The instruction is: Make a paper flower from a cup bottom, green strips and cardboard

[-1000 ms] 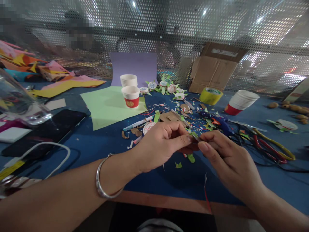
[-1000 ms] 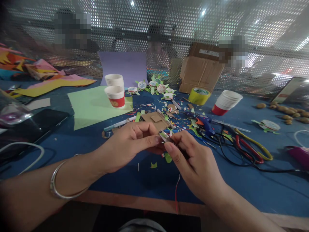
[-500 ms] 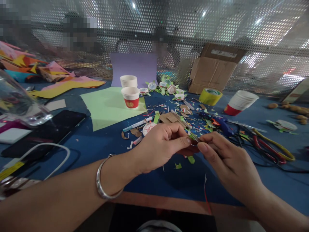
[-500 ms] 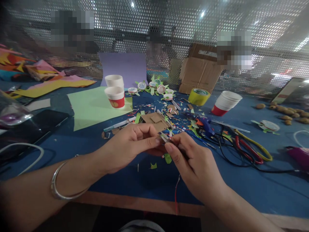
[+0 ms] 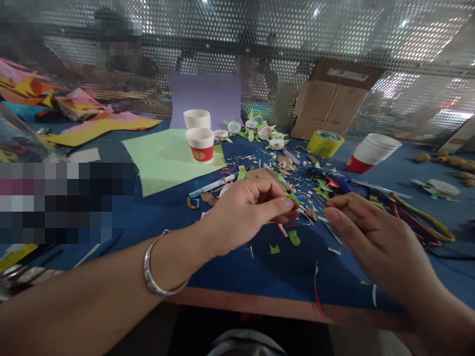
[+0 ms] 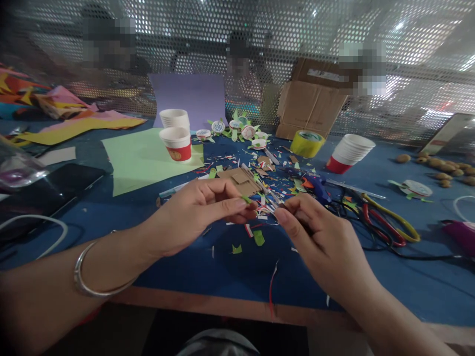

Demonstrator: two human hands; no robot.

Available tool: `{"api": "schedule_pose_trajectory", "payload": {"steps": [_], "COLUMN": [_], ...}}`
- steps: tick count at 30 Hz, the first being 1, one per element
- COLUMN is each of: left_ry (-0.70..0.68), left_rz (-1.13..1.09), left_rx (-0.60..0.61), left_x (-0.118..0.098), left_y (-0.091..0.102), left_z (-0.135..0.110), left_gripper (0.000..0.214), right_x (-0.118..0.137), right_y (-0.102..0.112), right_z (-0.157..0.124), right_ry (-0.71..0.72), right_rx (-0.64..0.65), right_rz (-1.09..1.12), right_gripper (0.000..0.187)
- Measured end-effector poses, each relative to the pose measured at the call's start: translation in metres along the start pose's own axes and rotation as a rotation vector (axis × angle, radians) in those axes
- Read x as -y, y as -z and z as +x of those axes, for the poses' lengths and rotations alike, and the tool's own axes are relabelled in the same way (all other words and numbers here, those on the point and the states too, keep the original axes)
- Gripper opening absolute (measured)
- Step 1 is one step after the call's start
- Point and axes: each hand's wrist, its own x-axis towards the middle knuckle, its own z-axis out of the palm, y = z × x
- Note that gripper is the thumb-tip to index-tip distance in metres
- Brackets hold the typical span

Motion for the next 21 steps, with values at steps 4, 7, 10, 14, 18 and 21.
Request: {"api": "schedule_pose_trajectory", "payload": {"steps": [4,7,10,14,18,21], "left_ry": [-0.094,-0.123,-0.099,-0.083,-0.058,-0.052], "left_rz": [0.207,0.294,0.325,0.404,0.432,0.409], "left_rx": [-0.028,-0.032,-0.013,0.026,0.063,0.095], "left_x": [-0.001,-0.001,-0.002,-0.005,-0.004,-0.003], "left_y": [0.005,0.006,0.006,0.004,0.002,0.003], "left_z": [-0.001,-0.002,-0.003,-0.005,-0.005,-0.004], "left_gripper": [0.015,0.017,0.021,0.024,0.024,0.031], "right_x": [-0.026,-0.045,-0.059,-0.058,-0.033,-0.008], "right_y": [0.008,0.01,0.009,0.013,0.015,0.011], "right_z": [-0.003,-0.007,-0.012,-0.014,-0.009,0.0], "right_ry": [-0.011,-0.008,0.065,0.148,0.199,0.233], "right_rx": [0.129,0.202,0.182,0.109,-0.003,0.049], "right_rz": [-0.116,-0.319,-0.473,-0.548,-0.398,-0.145], "right_gripper": [0.034,0.038,0.042,0.043,0.038,0.024]}}
